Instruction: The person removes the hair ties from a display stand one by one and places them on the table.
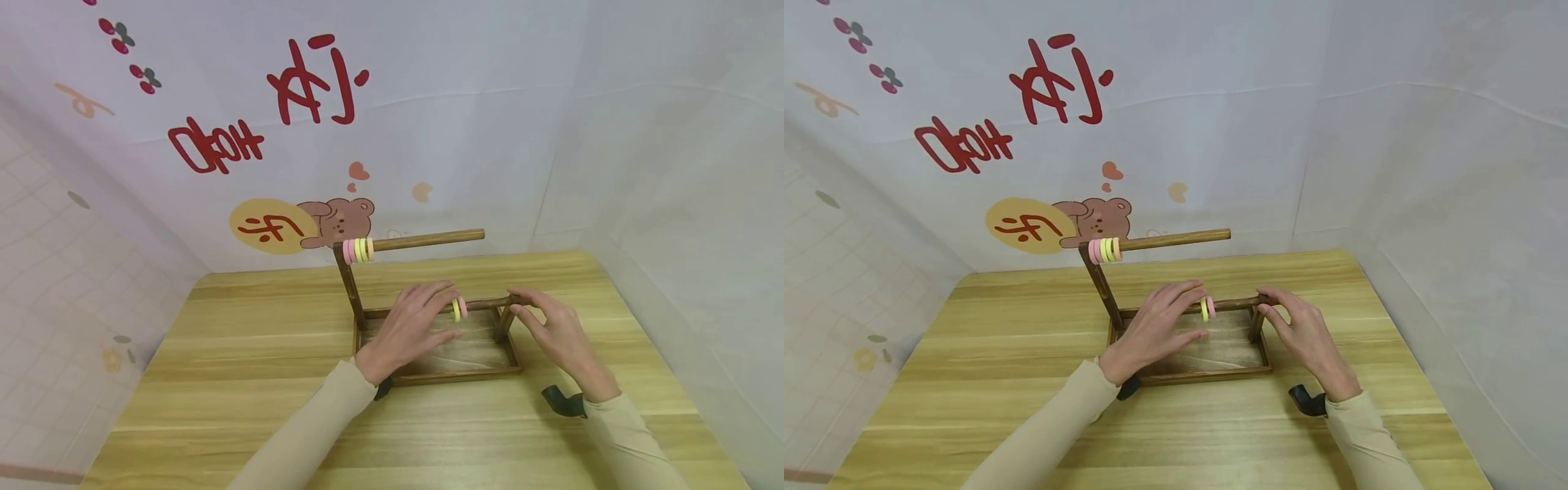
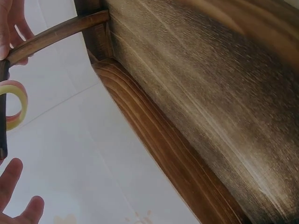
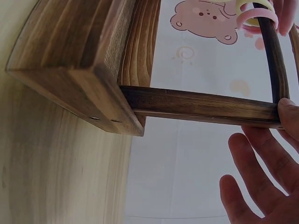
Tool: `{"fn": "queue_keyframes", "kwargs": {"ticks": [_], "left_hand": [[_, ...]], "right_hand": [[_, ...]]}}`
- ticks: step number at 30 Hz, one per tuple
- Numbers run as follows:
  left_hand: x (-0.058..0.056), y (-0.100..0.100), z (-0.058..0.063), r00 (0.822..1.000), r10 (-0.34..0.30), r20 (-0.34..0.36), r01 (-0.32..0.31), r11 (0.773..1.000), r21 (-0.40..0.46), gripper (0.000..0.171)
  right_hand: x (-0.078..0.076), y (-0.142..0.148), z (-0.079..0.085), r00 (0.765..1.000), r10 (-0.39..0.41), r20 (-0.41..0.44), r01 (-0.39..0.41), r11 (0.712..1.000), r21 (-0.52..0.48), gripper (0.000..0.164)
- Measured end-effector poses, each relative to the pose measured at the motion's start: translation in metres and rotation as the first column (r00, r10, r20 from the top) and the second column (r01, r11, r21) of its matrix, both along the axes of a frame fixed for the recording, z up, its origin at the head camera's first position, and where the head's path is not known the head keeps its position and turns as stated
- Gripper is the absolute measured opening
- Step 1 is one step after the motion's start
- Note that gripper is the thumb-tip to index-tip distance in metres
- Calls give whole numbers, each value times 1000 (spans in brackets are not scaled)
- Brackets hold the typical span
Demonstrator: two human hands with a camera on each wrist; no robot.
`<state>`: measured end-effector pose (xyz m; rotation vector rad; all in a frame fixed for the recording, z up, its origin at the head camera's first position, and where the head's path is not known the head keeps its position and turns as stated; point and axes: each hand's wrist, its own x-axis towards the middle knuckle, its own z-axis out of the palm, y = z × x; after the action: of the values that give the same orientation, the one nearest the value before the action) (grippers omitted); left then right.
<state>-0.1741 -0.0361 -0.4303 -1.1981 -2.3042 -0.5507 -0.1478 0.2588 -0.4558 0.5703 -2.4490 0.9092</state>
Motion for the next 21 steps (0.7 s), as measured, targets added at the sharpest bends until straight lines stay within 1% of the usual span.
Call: {"fn": "queue_keyframes", "kwargs": {"ticks": [6, 9, 14, 21], "left_hand": [[-5, 1, -1, 999, 20, 44, -19, 1000, -19, 66], [-6, 2, -2, 998, 29, 50, -28, 999, -24, 64], [-7, 2, -3, 998, 38, 46, -37, 999, -24, 60], [-7, 3, -4, 999, 27, 42, -27, 1000, -1, 53]], "right_hand": [[0, 0, 0, 1000, 0, 4, 0, 1000, 0, 38], [0, 0, 0, 1000, -3, 4, 3, 1000, -1, 38], [1, 0, 0, 1000, -6, 0, 6, 1000, -2, 38], [1, 0, -1, 1000, -11, 4, 11, 1000, -1, 38]]}}
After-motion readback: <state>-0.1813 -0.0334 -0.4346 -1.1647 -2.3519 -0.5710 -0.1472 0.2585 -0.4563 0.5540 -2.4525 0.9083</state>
